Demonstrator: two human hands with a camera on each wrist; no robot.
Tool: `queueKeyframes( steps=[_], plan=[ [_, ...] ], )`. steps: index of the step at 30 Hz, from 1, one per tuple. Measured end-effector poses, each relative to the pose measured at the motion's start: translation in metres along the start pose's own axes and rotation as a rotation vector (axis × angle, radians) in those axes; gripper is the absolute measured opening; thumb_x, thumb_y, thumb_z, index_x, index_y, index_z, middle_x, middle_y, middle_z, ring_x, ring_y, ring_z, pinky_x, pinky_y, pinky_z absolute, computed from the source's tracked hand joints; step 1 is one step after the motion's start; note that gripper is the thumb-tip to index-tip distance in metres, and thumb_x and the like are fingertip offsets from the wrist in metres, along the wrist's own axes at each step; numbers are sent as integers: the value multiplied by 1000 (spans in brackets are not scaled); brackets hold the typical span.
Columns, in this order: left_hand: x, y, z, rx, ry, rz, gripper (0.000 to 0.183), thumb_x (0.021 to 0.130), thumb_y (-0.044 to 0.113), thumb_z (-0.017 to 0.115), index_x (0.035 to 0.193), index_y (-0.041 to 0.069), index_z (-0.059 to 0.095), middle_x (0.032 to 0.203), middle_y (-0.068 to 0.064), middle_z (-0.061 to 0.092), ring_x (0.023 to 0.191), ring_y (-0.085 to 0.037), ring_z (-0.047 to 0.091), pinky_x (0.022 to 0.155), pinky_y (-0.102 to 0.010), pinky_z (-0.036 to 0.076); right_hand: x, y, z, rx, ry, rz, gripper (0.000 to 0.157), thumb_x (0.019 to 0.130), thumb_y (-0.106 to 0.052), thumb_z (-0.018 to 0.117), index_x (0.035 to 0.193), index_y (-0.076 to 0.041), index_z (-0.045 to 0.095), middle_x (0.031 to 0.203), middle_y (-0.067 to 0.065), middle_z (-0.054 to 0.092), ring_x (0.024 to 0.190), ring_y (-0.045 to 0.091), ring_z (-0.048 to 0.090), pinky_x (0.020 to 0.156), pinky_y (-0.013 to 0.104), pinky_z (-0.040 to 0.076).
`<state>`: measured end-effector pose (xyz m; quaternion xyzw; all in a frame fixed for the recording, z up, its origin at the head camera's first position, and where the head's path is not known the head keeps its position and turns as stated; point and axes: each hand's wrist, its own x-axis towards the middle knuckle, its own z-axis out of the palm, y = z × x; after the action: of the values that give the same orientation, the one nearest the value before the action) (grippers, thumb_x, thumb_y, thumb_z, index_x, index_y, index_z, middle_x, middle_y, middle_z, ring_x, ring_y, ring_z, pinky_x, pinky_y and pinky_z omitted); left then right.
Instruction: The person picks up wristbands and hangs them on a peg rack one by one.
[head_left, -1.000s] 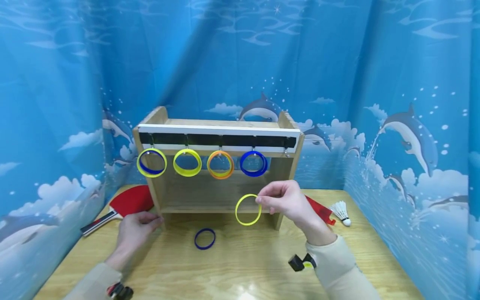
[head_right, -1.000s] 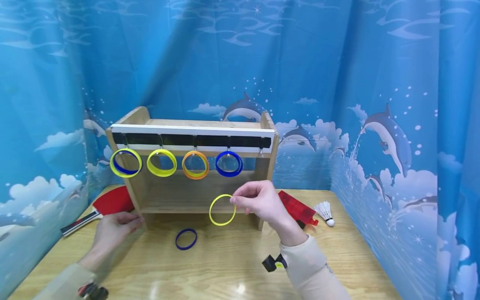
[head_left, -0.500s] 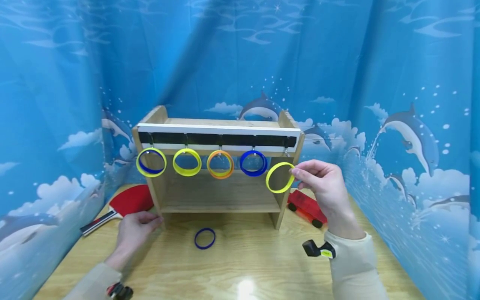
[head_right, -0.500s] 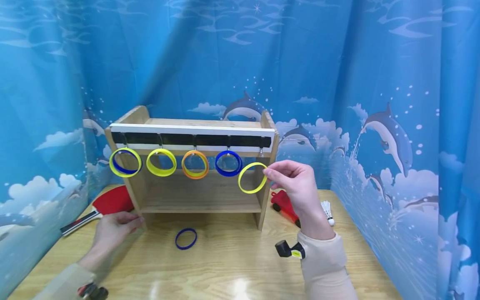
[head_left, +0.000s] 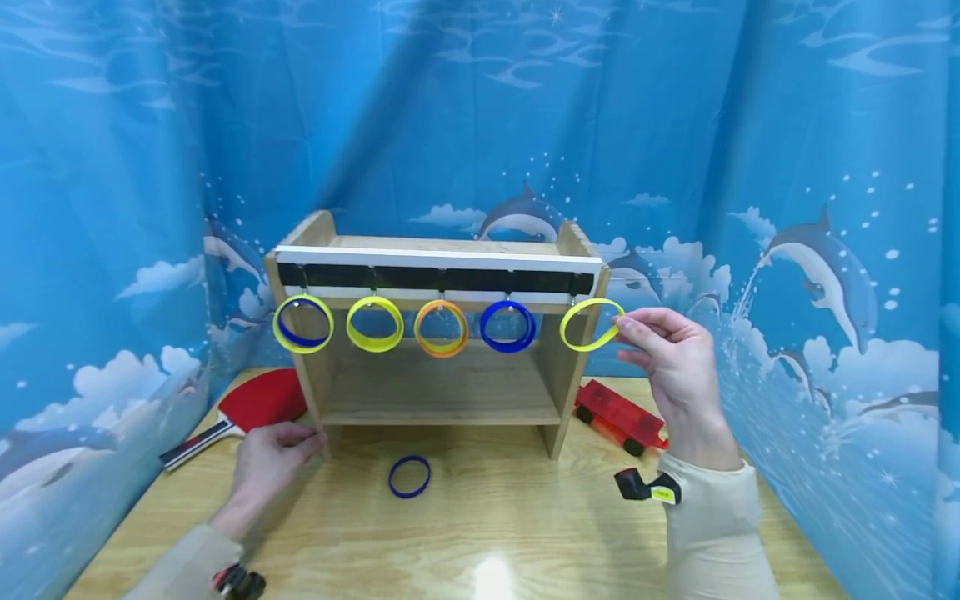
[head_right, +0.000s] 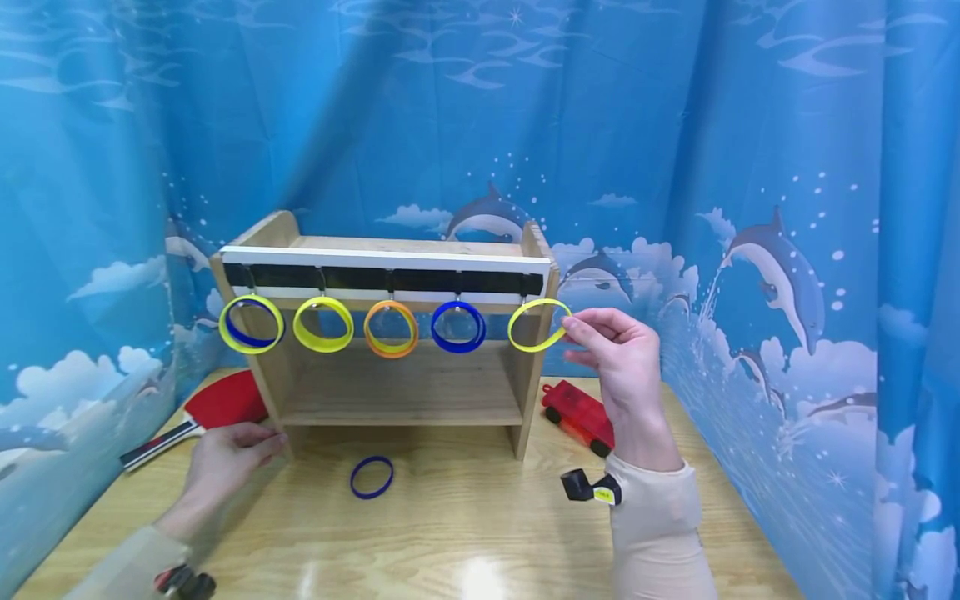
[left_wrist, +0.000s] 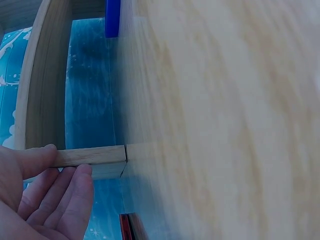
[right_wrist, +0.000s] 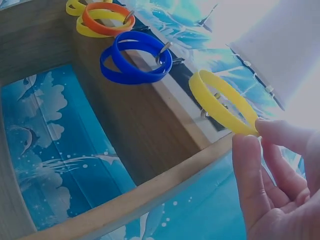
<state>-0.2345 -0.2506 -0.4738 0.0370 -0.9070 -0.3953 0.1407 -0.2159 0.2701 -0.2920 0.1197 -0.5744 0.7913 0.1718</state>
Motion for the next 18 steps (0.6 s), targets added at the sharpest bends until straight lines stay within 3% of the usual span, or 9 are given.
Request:
queueKeyframes(
  steps=[9,18],
  plan=[
    [1,0,-1,-7,-20,-18,23,97,27,89,101,5,87,95,-11,88,79,-2,66,70,-26,48,0,6,-4,25,63,48,18,103,2,76,94,-9,86,90,2,88,79,14,85,73,27,68],
    [1,0,-1,-8,-26,-18,25,98,28,88,102,4,87,95,-11,88,76,-3,64,68,-26,47,-3,17,-7,13,35,95,20,104,2,75,94,-12,85,91,0,88,81,13,85,72,25,67]
  ],
)
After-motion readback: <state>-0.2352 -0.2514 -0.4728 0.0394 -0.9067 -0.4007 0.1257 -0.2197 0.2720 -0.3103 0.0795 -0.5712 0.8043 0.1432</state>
